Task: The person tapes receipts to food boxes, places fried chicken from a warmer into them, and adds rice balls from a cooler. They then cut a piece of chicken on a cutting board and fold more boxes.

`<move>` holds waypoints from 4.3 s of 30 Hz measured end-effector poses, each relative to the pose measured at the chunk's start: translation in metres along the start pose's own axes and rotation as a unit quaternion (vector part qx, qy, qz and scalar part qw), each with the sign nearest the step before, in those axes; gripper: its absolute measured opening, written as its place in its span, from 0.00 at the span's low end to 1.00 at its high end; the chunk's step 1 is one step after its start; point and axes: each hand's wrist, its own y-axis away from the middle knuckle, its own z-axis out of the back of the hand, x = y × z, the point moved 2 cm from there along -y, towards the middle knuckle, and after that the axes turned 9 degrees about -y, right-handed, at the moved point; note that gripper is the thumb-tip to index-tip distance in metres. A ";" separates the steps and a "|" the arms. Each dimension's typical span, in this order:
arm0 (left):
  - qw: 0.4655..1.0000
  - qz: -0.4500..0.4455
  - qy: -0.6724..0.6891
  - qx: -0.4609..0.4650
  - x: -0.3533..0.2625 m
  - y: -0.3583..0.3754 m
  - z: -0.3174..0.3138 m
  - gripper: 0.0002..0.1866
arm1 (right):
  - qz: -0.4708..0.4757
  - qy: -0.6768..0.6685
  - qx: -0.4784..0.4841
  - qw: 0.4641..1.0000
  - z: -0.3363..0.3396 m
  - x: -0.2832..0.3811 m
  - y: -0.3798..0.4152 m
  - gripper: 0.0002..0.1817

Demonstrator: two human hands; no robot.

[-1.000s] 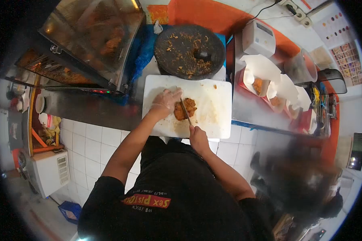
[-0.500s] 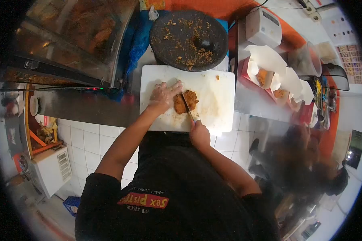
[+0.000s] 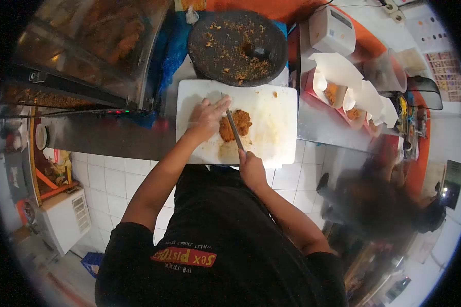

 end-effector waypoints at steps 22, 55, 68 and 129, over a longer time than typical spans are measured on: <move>0.998 0.041 0.033 0.033 0.015 -0.001 0.010 0.35 | 0.050 0.001 0.031 0.998 0.020 0.009 -0.022 0.29; 0.988 0.067 -0.053 0.129 0.008 0.040 0.012 0.36 | -0.006 0.144 0.013 0.990 -0.032 -0.022 -0.019 0.23; 0.983 0.013 -0.024 0.181 -0.019 -0.025 0.002 0.40 | -0.009 0.066 -0.057 0.996 0.024 -0.021 -0.017 0.25; 0.928 0.330 0.168 0.046 -0.068 0.073 -0.034 0.35 | -0.055 0.098 0.018 0.994 0.091 -0.067 -0.058 0.40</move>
